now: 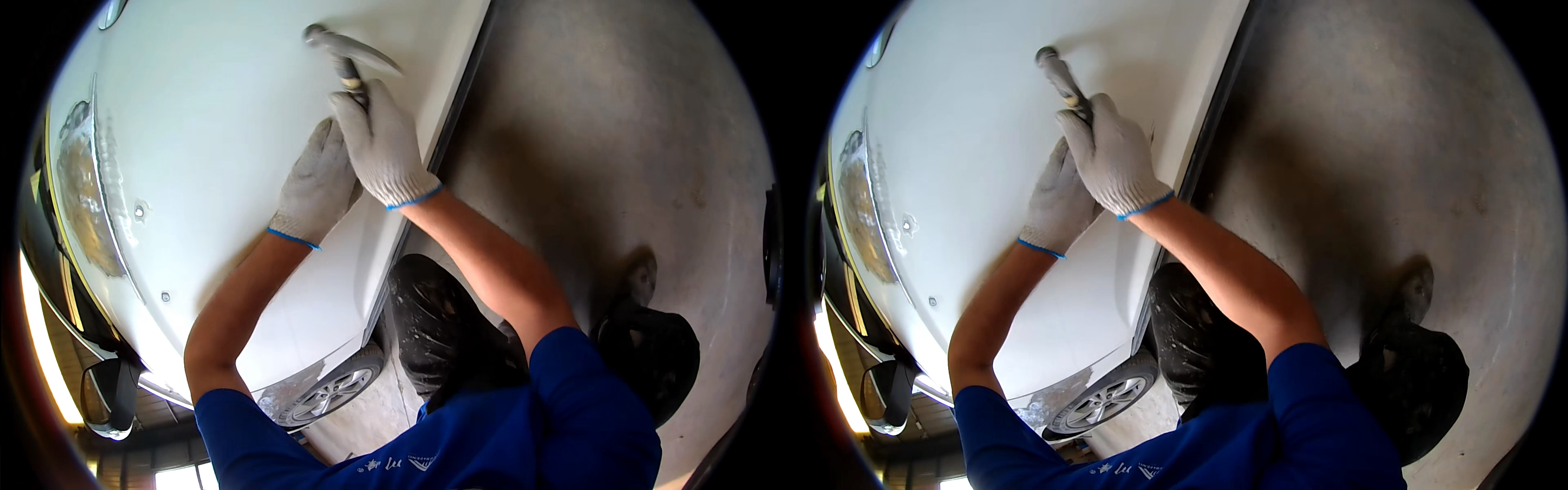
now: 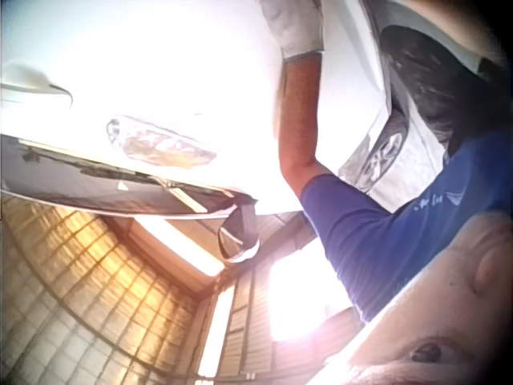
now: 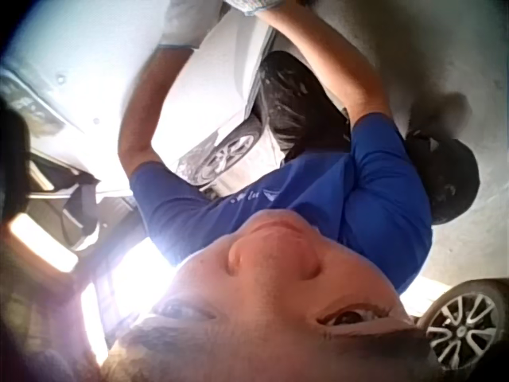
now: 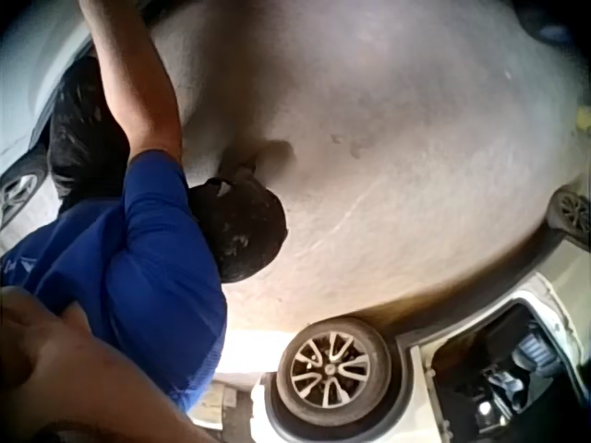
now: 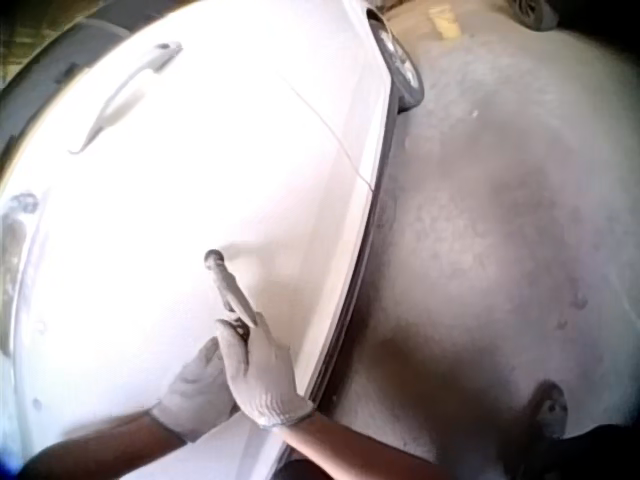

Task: The person puts on gloves and uses a hammer to repeatedly tap the side panel of a white car, likely to smooth out a dent. The person walks around the vehicle and continues hammering the same area from different angles.

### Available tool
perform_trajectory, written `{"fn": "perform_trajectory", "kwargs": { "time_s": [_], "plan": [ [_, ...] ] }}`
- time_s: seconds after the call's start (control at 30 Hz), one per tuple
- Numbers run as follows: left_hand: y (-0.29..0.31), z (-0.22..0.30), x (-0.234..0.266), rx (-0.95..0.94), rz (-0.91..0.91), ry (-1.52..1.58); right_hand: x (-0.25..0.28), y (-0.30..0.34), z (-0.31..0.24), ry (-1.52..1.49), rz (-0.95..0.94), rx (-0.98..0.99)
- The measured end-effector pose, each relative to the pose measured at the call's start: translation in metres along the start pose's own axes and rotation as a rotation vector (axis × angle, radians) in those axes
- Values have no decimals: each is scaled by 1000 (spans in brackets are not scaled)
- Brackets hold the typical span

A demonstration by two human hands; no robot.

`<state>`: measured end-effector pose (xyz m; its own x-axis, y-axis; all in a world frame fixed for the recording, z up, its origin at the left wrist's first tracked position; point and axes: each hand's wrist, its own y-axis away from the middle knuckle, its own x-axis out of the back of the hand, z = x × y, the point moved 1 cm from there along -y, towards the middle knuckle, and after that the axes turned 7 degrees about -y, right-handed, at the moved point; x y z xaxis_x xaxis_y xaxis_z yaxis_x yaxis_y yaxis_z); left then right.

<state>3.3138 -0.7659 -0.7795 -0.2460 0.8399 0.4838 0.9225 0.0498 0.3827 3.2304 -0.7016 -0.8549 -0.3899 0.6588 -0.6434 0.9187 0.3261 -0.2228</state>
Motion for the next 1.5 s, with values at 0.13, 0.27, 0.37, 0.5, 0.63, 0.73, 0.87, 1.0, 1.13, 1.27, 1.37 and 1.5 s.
{"fn": "perform_trajectory", "kwargs": {
  "time_s": [0.13, 0.27, 0.37, 0.5, 0.63, 0.73, 0.87, 1.0, 1.13, 1.27, 1.37, 1.5],
  "plan": [
    [2, 0, -10, 22, -1, 72, -5, -6, -5, 78, -7, -17],
    [5, 1, 1, 22, 19, 119, 5, -10, -11, 17, 17, -53],
    [-9, -15, 12, 105, -39, -51, 22, -7, -19, -81, 131, -75],
    [-35, -96, 60, 495, 354, -178, 38, -27, -14, -20, 155, -22],
    [-45, -67, 24, 323, 188, -128, 31, -22, -4, -89, 173, -66],
    [-30, -22, 7, 174, 4, -51, 30, -19, -5, -31, 122, -104],
    [-11, -17, 3, 29, -79, 36, 33, -19, -15, -111, 143, -102],
    [-14, -78, 39, 368, 277, -16, 35, -21, -12, -165, 187, -190],
    [-11, -64, 34, 333, 178, -101, 39, -20, -22, -161, 198, -353],
    [15, -25, 23, 127, -84, 62, 37, -17, -15, -106, 163, -230],
    [20, -39, 26, 95, -88, 10, 38, -15, -13, -92, 137, -218],
    [11, -85, 62, 504, 193, -39, 40, -12, -9, -95, 142, -212]
  ]
}}
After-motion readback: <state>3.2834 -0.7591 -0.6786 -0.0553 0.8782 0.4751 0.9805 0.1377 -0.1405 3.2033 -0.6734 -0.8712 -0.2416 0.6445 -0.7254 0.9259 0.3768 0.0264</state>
